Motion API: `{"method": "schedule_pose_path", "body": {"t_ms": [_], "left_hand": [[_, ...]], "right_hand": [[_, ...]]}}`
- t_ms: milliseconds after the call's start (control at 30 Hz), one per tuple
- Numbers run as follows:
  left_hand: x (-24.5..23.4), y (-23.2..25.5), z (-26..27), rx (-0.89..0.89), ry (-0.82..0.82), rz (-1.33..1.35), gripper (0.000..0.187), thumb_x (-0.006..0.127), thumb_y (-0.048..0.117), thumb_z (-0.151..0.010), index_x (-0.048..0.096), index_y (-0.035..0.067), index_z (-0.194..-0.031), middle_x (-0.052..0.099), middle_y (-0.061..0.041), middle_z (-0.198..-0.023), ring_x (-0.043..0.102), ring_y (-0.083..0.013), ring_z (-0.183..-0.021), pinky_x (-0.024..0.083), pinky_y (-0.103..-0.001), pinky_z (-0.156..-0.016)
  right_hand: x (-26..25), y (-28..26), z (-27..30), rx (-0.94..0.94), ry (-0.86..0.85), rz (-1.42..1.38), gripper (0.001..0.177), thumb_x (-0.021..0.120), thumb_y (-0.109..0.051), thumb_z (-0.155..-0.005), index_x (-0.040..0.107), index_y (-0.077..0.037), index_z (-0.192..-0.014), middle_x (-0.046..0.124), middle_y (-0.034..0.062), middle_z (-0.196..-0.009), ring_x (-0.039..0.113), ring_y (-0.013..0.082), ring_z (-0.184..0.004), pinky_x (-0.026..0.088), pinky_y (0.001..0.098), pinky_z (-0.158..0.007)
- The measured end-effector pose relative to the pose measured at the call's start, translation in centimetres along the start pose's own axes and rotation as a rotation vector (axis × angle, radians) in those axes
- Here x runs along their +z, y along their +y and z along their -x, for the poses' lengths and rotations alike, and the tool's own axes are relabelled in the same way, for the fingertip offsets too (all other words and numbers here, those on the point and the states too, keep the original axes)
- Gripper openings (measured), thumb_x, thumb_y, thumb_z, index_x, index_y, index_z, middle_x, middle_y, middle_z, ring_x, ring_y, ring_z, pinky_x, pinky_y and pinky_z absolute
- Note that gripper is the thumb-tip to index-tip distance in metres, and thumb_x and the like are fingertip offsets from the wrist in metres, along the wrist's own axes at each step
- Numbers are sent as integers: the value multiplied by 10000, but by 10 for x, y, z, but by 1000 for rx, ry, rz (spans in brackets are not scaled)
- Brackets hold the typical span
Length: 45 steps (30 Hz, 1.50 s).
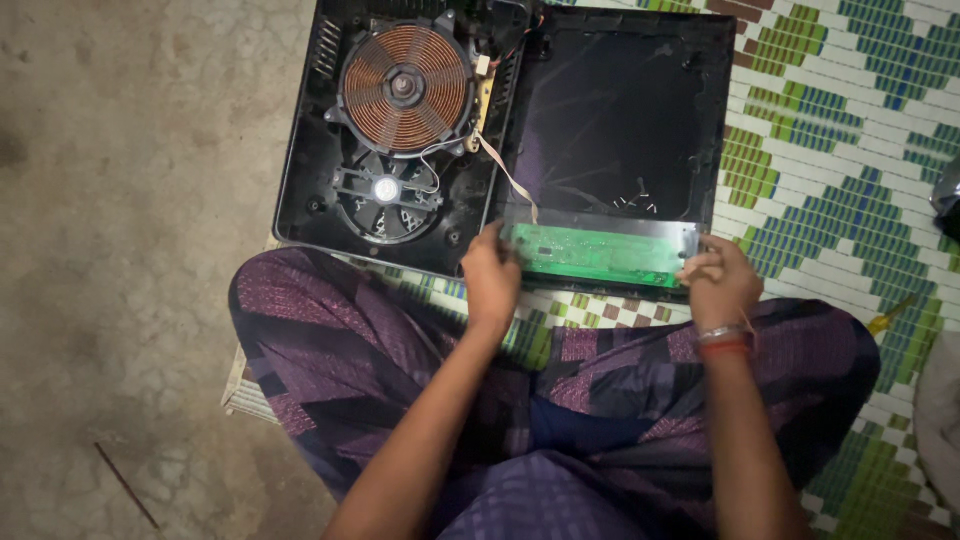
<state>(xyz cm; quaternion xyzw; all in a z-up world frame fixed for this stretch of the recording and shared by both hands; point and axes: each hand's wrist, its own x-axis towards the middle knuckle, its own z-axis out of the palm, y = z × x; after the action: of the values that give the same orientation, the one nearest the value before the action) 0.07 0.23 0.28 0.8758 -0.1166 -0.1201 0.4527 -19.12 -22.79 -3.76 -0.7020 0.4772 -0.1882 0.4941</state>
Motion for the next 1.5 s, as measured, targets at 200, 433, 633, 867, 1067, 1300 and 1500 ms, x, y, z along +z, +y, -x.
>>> {"method": "schedule_pose_path", "body": {"t_ms": [200,433,633,867,1067,1300,1500], "left_hand": [[-17,-8,9,25,-94,344,242,625,-91,-850,753,-21,-1042,671,-146,-987,687,-215,-881,550,-338,-818],[-27,-13,-7,-402,-379,899,230,547,-50,-934,730,-38,-1072,780,-113,-1023,746,-230,-951,602,-318,-853],[-35,-9,-15,-503,-451,898,358,459,56,-942,686,52,-1218,746,-57,-1206,722,-187,-1057,601,-319,-832],[-17,-16,-11,31,-304,221,520,628,-116,-783,686,80,-1261,749,-122,-1191,732,-239,-992,574,-326,-875],[-9,-7,-13,80,-217,-63,491,732,-63,-712,696,89,-1177,680,-185,-1023,697,-373,-932,552,-438,-821],[-13,0,-8,70,-229,-153,488,684,-77,-760,659,93,-1217,650,-222,-1140,670,-460,-1004,544,-506,-857],[-17,7,-4,115,-219,-167,505,673,-86,-764,636,56,-1247,625,-247,-1179,662,-468,-1039,548,-499,-881]], "right_hand": [[-28,-9,16,-113,-58,-136,249,666,108,-941,656,9,-1170,718,96,-1045,725,179,-918,603,285,-795],[-39,-31,28,-4,-166,-394,124,656,56,-962,629,14,-1075,735,172,-1141,747,232,-1004,622,319,-868],[-45,-47,26,157,-232,-604,246,534,58,-949,709,70,-1121,748,209,-1183,771,258,-1018,651,354,-857],[-27,-33,18,8,-217,-87,426,726,87,-832,697,-22,-1243,725,117,-1218,722,184,-1011,607,294,-856],[-17,-3,12,-70,-88,40,480,736,126,-794,704,-47,-1241,741,105,-1141,719,169,-982,590,269,-841],[-6,8,8,-73,-57,204,455,760,120,-790,722,-53,-1210,752,100,-1038,721,157,-927,583,278,-807],[0,1,7,-36,-36,311,424,789,98,-776,737,-55,-1168,752,94,-1035,729,168,-909,598,286,-780]]}}
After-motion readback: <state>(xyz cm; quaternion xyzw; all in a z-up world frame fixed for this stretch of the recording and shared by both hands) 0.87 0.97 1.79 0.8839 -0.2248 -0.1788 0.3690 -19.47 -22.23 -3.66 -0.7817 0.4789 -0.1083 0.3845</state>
